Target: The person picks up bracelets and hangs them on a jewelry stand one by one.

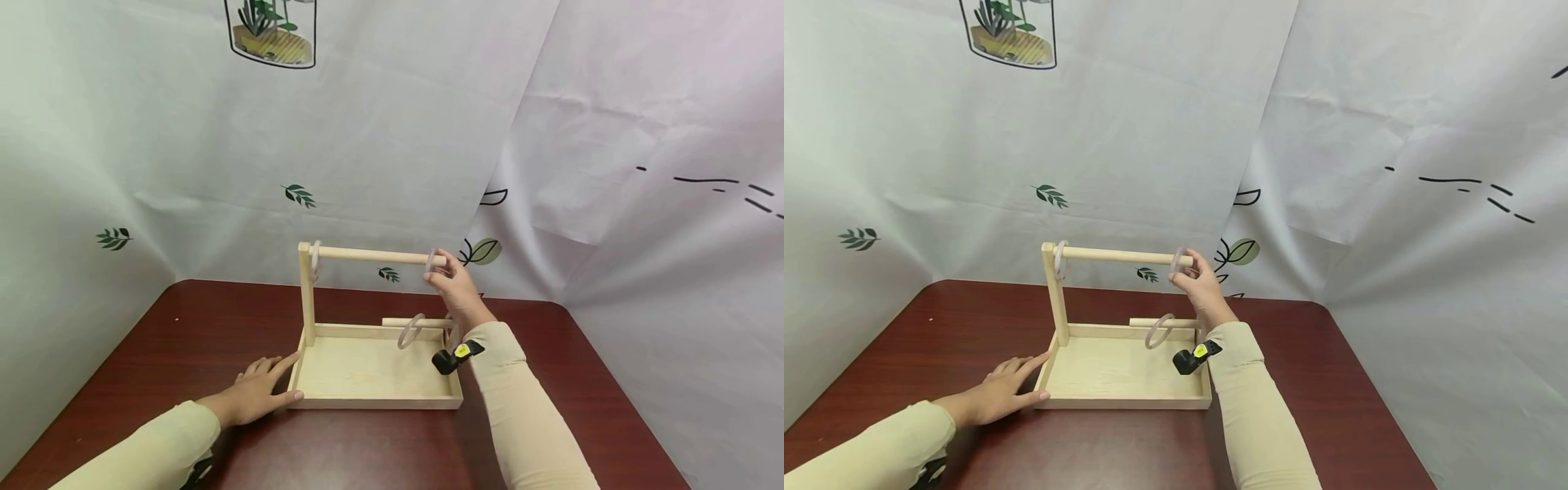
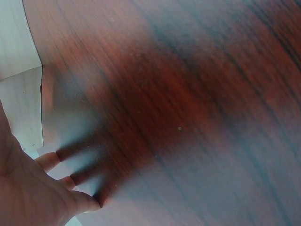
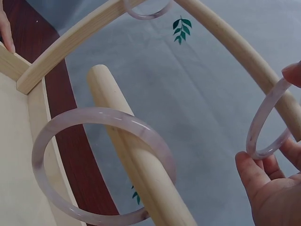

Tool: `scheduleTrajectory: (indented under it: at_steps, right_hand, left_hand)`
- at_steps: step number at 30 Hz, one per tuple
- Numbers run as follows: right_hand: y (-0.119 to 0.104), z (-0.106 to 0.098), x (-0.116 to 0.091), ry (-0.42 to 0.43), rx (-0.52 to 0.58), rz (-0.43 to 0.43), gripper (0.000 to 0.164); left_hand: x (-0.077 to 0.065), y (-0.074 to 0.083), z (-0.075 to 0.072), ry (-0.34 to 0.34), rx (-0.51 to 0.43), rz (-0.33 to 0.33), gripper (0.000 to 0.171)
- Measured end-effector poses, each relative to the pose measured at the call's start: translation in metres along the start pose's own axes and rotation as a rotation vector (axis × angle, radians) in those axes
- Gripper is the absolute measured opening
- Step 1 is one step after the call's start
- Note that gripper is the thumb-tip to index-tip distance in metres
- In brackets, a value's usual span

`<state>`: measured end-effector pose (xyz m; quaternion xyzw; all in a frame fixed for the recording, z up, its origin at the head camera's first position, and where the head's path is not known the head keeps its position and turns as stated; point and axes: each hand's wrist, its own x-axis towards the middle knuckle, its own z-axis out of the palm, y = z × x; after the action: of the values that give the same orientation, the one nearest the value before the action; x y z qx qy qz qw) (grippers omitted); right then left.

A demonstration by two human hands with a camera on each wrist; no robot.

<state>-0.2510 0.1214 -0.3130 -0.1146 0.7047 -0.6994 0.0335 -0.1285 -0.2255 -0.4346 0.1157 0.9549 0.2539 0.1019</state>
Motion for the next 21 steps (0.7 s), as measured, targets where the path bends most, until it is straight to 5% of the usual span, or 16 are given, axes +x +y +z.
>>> scheduleTrajectory:
  at_steps: [21]
  right_hand:
    - [0.007, 0.010, 0.006, -0.070, 0.204, -0.034, 0.073]
  left_hand:
    - [0.001, 0.001, -0.001, -0.002, 0.015, -0.006, 0.081]
